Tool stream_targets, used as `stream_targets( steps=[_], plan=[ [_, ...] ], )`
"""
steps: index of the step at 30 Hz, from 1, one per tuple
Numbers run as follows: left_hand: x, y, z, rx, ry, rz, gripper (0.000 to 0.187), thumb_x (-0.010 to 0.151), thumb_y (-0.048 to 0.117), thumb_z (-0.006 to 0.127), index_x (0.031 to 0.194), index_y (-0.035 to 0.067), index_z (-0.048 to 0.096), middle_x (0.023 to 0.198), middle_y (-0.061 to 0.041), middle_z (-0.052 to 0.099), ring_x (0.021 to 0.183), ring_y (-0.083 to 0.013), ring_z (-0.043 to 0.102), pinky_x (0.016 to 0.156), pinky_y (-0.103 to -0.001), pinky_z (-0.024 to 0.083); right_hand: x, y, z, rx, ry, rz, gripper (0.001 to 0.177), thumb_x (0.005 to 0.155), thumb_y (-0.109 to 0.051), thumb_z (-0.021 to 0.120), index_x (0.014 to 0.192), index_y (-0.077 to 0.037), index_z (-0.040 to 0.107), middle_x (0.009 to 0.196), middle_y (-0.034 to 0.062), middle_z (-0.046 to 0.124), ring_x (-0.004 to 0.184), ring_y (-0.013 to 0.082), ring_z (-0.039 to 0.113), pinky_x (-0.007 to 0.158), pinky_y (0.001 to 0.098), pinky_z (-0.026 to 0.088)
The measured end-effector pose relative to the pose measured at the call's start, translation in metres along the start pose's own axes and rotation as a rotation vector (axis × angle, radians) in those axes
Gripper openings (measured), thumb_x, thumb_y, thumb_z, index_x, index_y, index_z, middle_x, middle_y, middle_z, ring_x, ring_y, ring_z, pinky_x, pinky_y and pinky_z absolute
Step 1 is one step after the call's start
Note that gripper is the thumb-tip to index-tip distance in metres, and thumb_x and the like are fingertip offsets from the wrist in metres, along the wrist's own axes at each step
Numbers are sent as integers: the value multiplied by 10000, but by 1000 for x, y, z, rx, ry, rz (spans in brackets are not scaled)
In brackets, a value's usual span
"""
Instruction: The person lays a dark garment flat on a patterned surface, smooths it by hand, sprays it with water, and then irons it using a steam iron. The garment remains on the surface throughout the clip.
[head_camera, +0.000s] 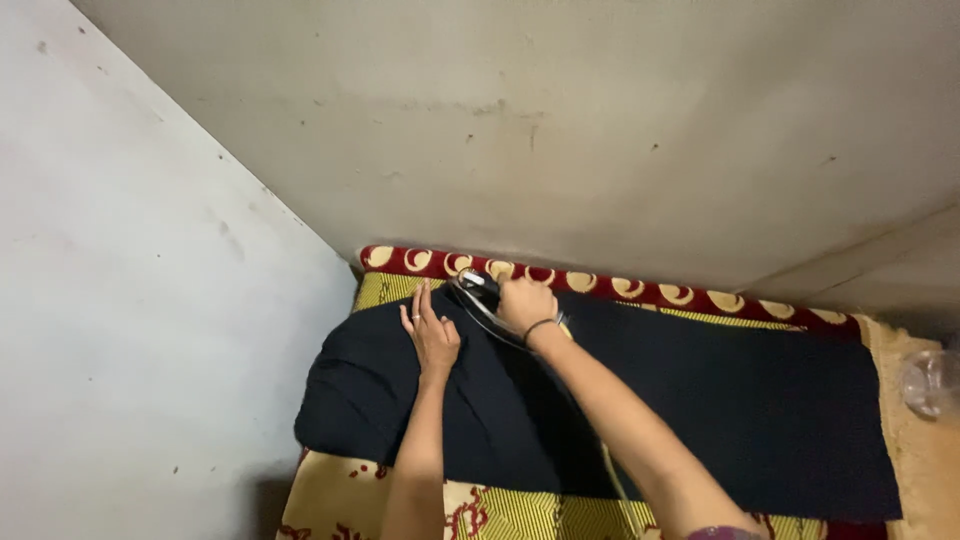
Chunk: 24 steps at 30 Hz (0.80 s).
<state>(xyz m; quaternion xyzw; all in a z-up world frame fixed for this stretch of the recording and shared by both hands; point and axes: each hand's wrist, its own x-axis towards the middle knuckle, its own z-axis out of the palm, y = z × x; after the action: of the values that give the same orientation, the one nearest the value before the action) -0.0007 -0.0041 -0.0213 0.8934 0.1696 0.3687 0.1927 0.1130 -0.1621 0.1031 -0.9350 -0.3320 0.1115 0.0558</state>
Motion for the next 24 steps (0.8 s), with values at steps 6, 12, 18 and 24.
stream_targets(
  steps=[6,12,18,24],
  plan=[
    [2,0,-3,-37,-26,-39,810,748,47,490,1541,25,329,1557,-157,444,1449,-321,386,1182,-622,174,3,-5,-12,7,-7,-104,296,855,-286,639,1070,-136,778,975,160,786,1000,393,756,836,515,618],
    [5,2,2,-8,-33,-38,832,761,23,500,1563,8,279,1578,-177,403,1474,-332,353,1185,-615,161,24,-10,9,121,-18,79,322,907,-208,499,1179,-152,660,1006,134,778,971,374,758,834,508,620],
    [9,9,-5,12,-69,-63,817,781,41,494,1561,-15,256,1592,-200,373,1488,-344,325,1191,-621,147,37,-23,16,159,11,135,351,920,-153,465,1241,-98,598,1050,180,746,982,441,742,843,565,608],
    [10,9,-7,6,-32,-55,831,780,8,464,1580,16,241,1626,-164,339,1494,-327,309,1183,-633,128,29,-29,0,46,-15,-103,382,926,-186,493,1282,-163,630,1067,209,716,1017,424,735,875,540,597]
  ],
)
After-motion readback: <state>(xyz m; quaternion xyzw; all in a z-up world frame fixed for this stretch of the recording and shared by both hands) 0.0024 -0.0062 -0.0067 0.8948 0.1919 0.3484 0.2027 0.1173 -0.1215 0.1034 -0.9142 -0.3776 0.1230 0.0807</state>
